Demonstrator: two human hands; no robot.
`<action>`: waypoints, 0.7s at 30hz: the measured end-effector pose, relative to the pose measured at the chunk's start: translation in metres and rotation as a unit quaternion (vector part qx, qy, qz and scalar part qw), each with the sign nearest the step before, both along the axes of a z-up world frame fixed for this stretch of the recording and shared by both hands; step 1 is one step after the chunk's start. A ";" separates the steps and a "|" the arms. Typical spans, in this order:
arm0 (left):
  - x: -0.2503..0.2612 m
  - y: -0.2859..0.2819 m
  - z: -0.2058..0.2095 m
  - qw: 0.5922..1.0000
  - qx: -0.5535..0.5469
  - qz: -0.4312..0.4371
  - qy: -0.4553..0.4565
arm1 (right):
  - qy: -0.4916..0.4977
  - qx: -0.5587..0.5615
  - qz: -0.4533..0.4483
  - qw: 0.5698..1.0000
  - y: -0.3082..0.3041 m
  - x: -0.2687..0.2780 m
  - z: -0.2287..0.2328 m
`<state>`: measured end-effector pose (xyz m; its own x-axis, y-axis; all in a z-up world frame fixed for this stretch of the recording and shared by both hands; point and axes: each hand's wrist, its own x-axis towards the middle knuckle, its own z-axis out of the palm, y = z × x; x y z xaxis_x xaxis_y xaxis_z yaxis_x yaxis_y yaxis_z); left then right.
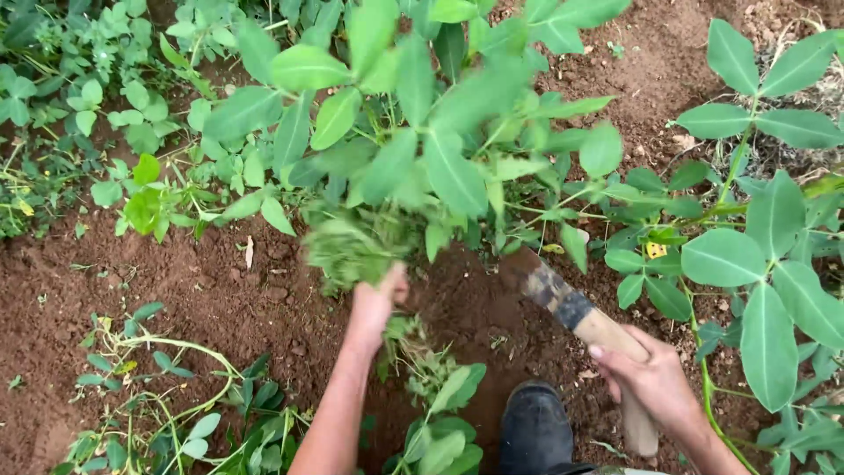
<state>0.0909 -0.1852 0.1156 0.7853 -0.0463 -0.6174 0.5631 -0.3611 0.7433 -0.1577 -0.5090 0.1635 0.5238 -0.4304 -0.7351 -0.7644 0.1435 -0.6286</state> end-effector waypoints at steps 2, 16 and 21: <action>-0.005 -0.026 -0.007 0.991 0.071 -0.100 0.044 | 0.013 0.030 -0.044 0.998 0.000 -0.017 -0.004; -0.040 -0.155 -0.198 0.807 0.325 -0.384 -0.310 | 0.061 0.169 -0.135 0.975 0.037 0.059 -0.052; -0.032 -0.156 -0.259 0.956 0.079 -0.203 -0.198 | 0.058 0.176 -0.098 0.978 0.032 0.057 -0.058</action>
